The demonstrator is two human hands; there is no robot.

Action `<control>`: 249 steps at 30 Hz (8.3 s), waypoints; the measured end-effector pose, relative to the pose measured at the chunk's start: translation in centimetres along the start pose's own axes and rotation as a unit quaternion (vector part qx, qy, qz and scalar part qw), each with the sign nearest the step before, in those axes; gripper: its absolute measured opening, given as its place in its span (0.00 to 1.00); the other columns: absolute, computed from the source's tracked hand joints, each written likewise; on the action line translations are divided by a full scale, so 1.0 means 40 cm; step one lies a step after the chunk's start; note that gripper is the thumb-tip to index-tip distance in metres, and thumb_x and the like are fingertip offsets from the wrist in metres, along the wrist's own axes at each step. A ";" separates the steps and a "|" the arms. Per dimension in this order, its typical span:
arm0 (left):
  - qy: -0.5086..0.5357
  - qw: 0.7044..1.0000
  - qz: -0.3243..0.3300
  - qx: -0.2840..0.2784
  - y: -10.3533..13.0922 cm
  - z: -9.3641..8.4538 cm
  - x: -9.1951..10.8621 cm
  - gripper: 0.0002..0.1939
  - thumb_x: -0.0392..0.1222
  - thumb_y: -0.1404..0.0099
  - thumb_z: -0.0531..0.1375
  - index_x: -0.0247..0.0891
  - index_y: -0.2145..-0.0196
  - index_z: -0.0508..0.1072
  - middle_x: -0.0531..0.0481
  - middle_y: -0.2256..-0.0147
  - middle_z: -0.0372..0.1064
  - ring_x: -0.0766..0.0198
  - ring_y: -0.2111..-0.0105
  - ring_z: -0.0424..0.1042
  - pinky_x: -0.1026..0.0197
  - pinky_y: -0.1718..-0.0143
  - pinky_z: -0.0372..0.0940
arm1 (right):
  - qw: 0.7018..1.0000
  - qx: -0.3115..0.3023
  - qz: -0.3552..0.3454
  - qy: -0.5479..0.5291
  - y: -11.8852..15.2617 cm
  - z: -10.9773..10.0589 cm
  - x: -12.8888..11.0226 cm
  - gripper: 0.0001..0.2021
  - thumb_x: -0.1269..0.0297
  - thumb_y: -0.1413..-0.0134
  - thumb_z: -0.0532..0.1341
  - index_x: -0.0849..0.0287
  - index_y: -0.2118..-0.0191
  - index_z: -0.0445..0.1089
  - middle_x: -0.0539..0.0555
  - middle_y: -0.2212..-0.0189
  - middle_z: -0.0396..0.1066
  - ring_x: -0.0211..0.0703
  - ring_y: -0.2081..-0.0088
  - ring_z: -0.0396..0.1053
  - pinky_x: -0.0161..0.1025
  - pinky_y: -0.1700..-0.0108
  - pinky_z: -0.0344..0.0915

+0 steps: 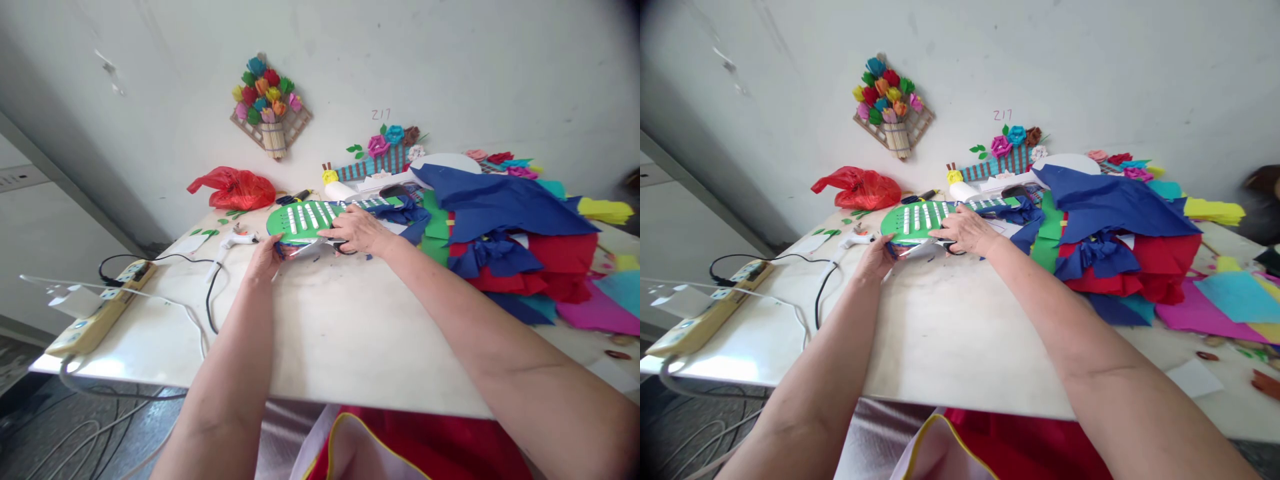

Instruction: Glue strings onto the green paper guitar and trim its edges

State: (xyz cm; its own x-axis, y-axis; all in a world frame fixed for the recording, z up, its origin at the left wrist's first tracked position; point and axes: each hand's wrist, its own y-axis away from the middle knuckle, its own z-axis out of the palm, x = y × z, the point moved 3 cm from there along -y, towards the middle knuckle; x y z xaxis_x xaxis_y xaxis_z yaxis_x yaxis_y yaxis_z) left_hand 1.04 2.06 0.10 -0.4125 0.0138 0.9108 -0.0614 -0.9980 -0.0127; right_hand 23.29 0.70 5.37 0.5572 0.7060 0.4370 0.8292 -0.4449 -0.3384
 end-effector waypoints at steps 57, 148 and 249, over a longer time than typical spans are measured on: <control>0.002 0.996 -0.081 0.033 0.004 -0.004 -0.001 0.08 0.35 0.38 0.51 0.30 0.66 0.68 0.45 0.81 0.71 0.61 0.83 0.71 0.63 0.83 0.66 | 0.997 0.061 -0.009 0.040 -0.002 0.016 -0.032 0.21 0.62 0.49 0.59 0.57 0.48 0.65 0.55 0.68 0.70 0.44 0.67 0.60 0.43 0.58 0.44; -0.038 0.999 0.020 0.011 0.002 0.005 0.013 0.10 0.37 0.39 0.52 0.27 0.67 0.68 0.42 0.80 0.72 0.60 0.79 0.73 0.61 0.74 0.67 | 0.997 -0.041 0.015 -0.059 -0.022 0.034 -0.112 0.14 0.57 0.49 0.58 0.62 0.62 0.71 0.58 0.69 0.74 0.45 0.68 0.69 0.39 0.65 0.52; -0.031 0.993 0.058 -0.101 0.008 0.057 -0.012 0.15 0.47 0.41 0.60 0.32 0.63 0.70 0.44 0.73 0.75 0.56 0.70 0.76 0.53 0.60 0.69 | 0.589 0.116 0.269 -0.753 -0.030 0.075 -0.082 0.17 0.52 0.63 0.66 0.65 0.77 0.73 0.53 0.78 0.73 0.32 0.79 0.66 0.32 0.74 0.61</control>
State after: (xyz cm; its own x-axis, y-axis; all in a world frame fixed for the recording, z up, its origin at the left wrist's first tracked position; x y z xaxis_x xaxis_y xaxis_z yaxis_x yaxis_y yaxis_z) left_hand 3.31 1.59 0.60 -0.3708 -0.1106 0.9221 -0.1999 -0.9601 -0.1955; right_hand 20.32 0.56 1.84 -0.0796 0.2641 -0.9612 0.4243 -0.8636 -0.2724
